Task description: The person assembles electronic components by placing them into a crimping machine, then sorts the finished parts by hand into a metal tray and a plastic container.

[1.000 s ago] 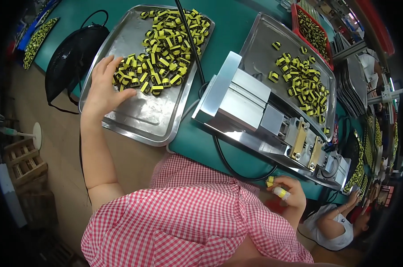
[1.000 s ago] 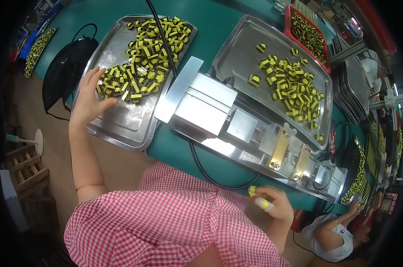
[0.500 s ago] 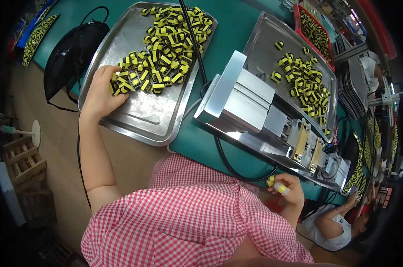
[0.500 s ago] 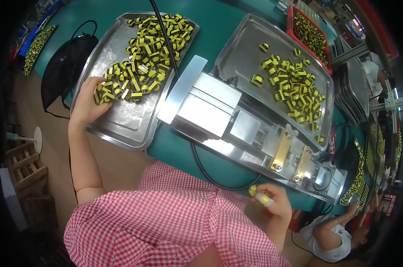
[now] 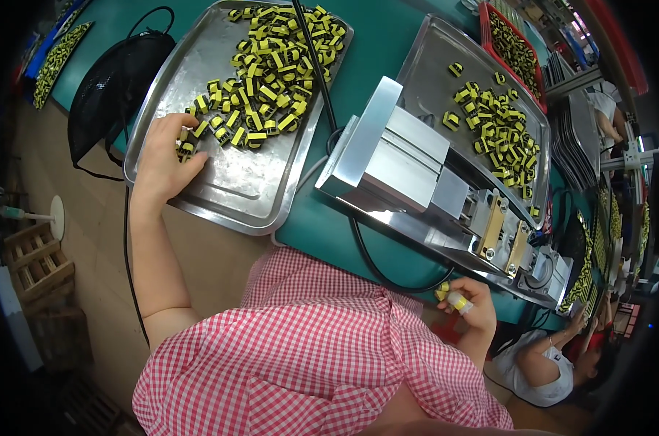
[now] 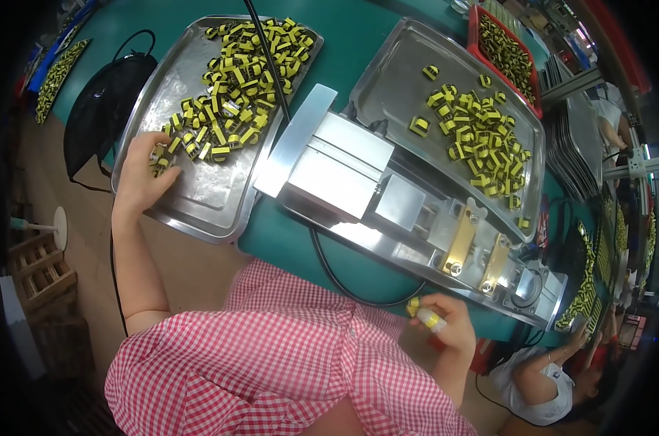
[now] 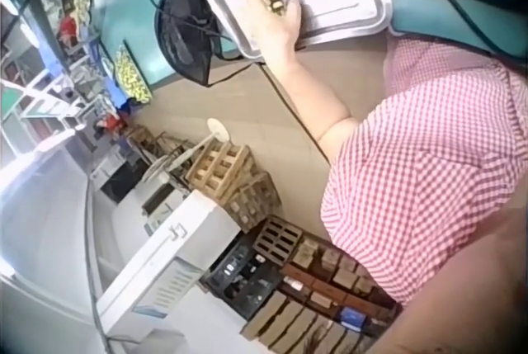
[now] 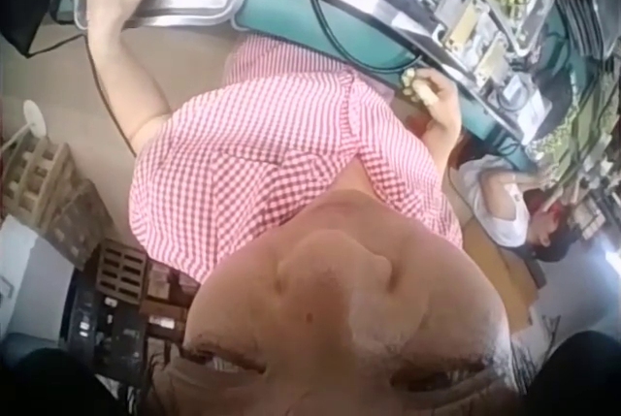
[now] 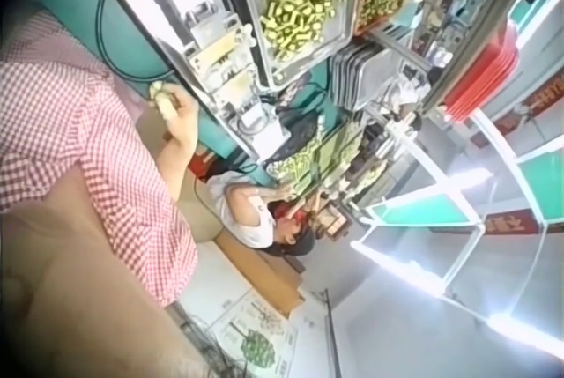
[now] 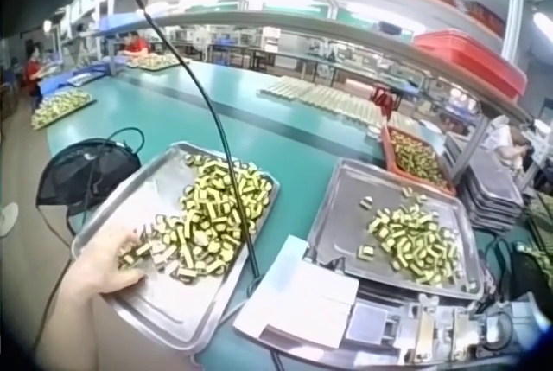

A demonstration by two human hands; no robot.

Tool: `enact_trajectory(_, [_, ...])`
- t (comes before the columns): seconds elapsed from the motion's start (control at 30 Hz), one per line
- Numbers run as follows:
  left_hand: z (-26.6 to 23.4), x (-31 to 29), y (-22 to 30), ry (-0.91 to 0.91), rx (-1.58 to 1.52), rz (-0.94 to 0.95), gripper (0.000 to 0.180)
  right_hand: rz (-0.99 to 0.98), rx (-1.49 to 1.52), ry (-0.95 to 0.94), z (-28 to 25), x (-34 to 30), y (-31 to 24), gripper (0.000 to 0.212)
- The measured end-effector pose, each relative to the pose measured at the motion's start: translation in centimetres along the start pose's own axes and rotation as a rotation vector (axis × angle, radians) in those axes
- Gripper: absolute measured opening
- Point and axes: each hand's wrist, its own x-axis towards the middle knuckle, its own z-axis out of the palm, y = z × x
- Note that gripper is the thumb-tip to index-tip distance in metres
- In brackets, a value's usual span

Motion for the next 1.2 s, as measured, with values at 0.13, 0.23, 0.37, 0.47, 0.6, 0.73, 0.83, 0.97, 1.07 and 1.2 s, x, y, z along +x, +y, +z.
enact_trajectory(0.13, [0.4,-0.4,-0.1,0.049,0.000,0.077,0.039,0.010,-0.015,-0.010,-0.1,0.3,-0.1,0.017])
enact_trajectory(0.23, [1.3,-0.9,0.9,0.188,0.182,0.059,0.039,0.038,0.013,-0.007,-0.1,0.2,-0.2,0.016])
enact_trajectory(0.37, [2.2,-1.0,1.3,0.222,0.339,-0.122,0.036,0.007,0.001,-0.016,-0.1,0.2,-0.1,0.016])
enact_trajectory(0.47, [2.1,-0.8,1.3,0.182,0.278,-0.134,0.035,-0.011,0.008,0.015,0.0,0.3,0.0,0.017])
enact_trajectory(0.6, [2.3,-1.0,1.5,0.202,0.248,-0.070,0.036,0.050,0.009,0.014,0.1,0.2,-0.5,0.016])
enact_trajectory(0.73, [2.5,-1.1,2.4,0.201,0.353,-0.152,0.034,0.060,-0.004,0.017,0.0,0.3,-0.4,0.016])
enact_trajectory(0.83, [2.6,-1.2,2.4,0.150,0.386,-0.203,0.032,0.072,0.027,0.017,0.0,0.3,-0.4,0.016])
enact_trajectory(0.97, [2.6,-1.9,3.2,0.165,0.441,-0.251,0.030,0.075,0.033,0.053,0.3,0.2,-0.3,0.017])
enact_trajectory(1.07, [2.5,-2.0,2.7,0.165,0.393,-0.263,0.029,0.065,0.039,0.042,0.2,0.2,-0.4,0.017])
enact_trajectory(1.2, [1.9,-1.9,1.7,0.169,0.221,-0.224,0.027,0.071,0.022,0.049,0.2,0.2,-0.4,0.017])
